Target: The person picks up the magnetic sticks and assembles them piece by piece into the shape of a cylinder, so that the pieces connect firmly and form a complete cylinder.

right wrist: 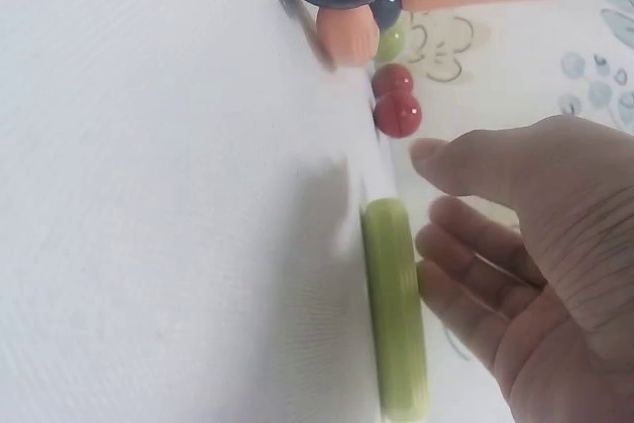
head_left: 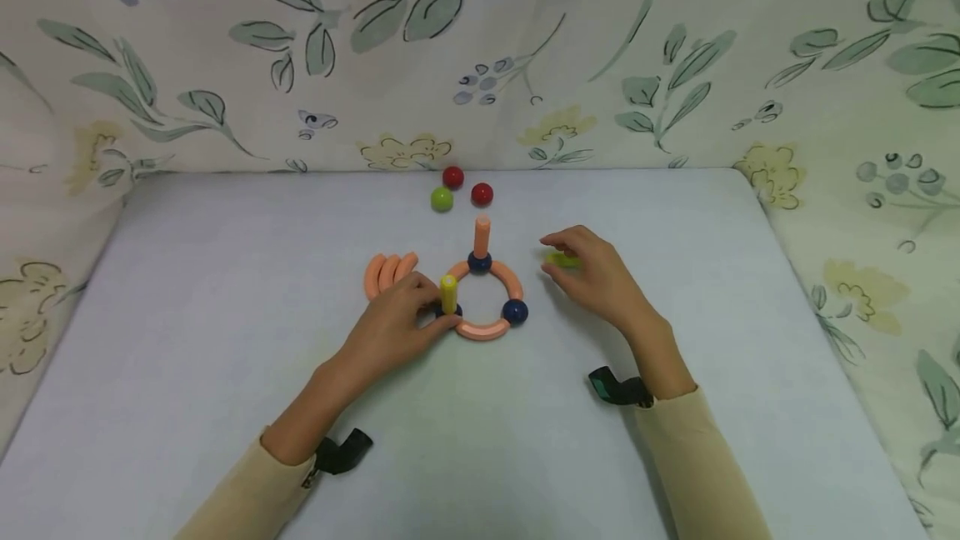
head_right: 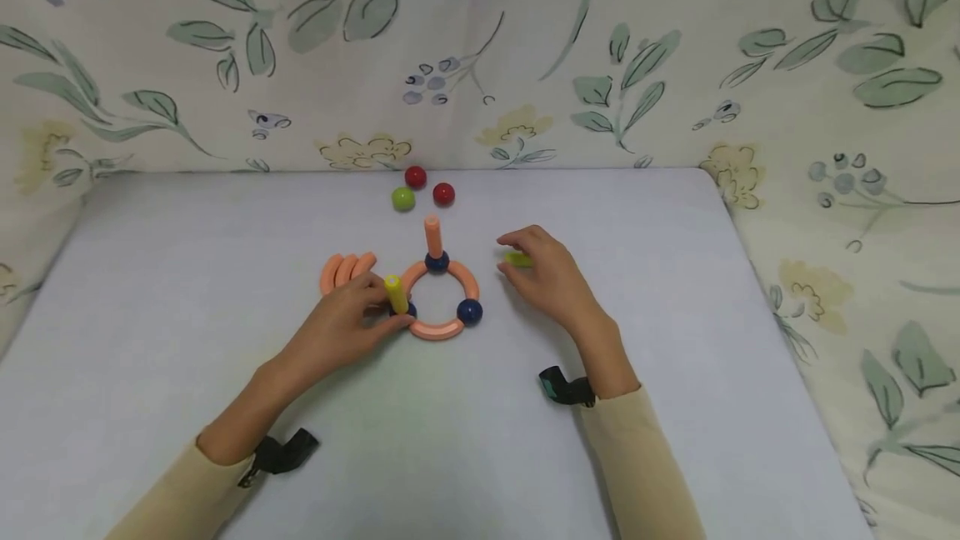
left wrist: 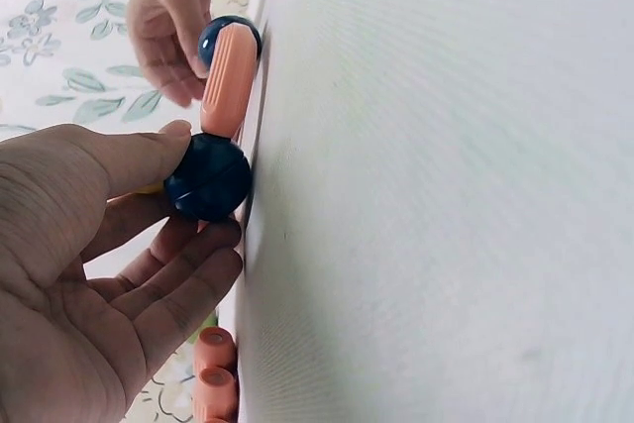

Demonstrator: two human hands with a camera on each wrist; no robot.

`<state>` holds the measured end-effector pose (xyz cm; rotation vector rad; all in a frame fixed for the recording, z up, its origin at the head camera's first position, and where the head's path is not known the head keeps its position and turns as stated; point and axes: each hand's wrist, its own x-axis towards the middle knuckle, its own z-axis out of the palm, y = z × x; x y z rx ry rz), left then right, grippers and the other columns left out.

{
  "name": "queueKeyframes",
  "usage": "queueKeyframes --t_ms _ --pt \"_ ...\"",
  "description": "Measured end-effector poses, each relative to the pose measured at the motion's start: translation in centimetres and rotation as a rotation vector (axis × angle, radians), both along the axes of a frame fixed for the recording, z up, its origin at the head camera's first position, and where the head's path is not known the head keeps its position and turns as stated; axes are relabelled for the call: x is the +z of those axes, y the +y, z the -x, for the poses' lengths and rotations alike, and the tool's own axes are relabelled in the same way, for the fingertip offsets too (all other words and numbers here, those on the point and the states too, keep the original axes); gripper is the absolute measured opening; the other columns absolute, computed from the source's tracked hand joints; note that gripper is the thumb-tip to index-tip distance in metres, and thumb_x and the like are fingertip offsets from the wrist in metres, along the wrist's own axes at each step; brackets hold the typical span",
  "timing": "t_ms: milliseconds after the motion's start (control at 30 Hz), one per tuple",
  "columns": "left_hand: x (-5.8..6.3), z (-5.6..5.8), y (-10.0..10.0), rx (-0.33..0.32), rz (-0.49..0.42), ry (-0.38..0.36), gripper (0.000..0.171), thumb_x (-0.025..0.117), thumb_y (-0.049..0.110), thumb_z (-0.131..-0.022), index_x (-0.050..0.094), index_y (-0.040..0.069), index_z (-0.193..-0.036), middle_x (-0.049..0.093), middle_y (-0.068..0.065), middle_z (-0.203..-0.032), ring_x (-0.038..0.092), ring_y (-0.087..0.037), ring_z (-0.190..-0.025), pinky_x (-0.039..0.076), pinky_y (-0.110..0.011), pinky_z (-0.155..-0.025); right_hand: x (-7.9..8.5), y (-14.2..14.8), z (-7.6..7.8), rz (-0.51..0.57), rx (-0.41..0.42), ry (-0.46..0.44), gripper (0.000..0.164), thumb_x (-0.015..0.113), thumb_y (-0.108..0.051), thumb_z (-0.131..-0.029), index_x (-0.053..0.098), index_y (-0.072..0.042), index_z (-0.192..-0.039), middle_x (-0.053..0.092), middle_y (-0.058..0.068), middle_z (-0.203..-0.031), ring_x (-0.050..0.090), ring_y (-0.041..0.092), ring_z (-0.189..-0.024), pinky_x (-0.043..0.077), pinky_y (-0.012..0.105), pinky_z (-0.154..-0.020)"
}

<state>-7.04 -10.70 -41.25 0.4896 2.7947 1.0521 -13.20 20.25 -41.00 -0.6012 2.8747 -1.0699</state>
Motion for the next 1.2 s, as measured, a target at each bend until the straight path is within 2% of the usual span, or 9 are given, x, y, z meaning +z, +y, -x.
queueKeyframes --t_ms 133,300,600,867,1200 --pt "0.2 -0.2 -0.1 0.006 -0.002 -0.001 0.016 0.084 0.031 -0.092 0.081 0.019 -0.103 0.070 -0.001 -0.109 0.066 -0.015 -0.102 0.057 -0.038 -0.087 0.0 0.0 0.0 -0.046 0.007 0.005 0.037 0.077 -0.010 -0.097 0.069 -0.003 -0.132 0.069 0.014 -0.130 0.067 0.031 -0.118 0.055 0.051 -0.105" --pt "0.2 -0.1 0.0 -0.007 -0.011 0.017 0.015 0.084 0.030 -0.092 0.081 0.020 -0.102 0.070 -0.001 -0.109 0.066 -0.015 -0.102 0.057 -0.037 -0.086 0.1 0.1 -0.2 -0.127 -0.030 0.004 0.036 0.076 -0.011 -0.097 0.070 -0.005 -0.132 0.068 0.014 -0.132 0.065 0.033 -0.125 0.053 0.054 -0.109" --pt "0.0 -0.1 0.2 -0.003 0.008 0.013 0.019 0.085 0.031 -0.092 0.081 0.018 -0.105 0.070 -0.002 -0.108 0.065 -0.015 -0.099 0.055 -0.036 -0.084 0.2 1.0 -0.4 -0.239 -0.049 0.022 0.037 0.076 -0.013 -0.097 0.070 -0.004 -0.133 0.068 0.015 -0.132 0.064 0.035 -0.127 0.052 0.054 -0.111" --pt "0.1 -0.1 0.2 -0.002 0.019 0.015 0.019 0.085 0.031 -0.092 0.081 0.017 -0.103 0.070 -0.002 -0.107 0.065 -0.016 -0.098 0.055 -0.036 -0.082 0.2 1.4 -0.3 -0.265 -0.060 -0.034 0.035 0.074 -0.010 -0.098 0.070 -0.002 -0.132 0.069 0.017 -0.131 0.063 0.036 -0.128 0.051 0.054 -0.111" --pt "0.1 0.1 0.2 -0.007 0.031 -0.004 0.027 0.085 0.031 -0.091 0.082 0.011 -0.109 0.070 -0.003 -0.108 0.063 -0.015 -0.095 0.051 -0.032 -0.079 0.3 1.4 -0.5 -0.308 -0.066 -0.013 0.033 0.075 -0.007 -0.097 0.072 -0.002 -0.129 0.072 0.018 -0.121 0.064 0.034 -0.114 0.054 0.052 -0.103"
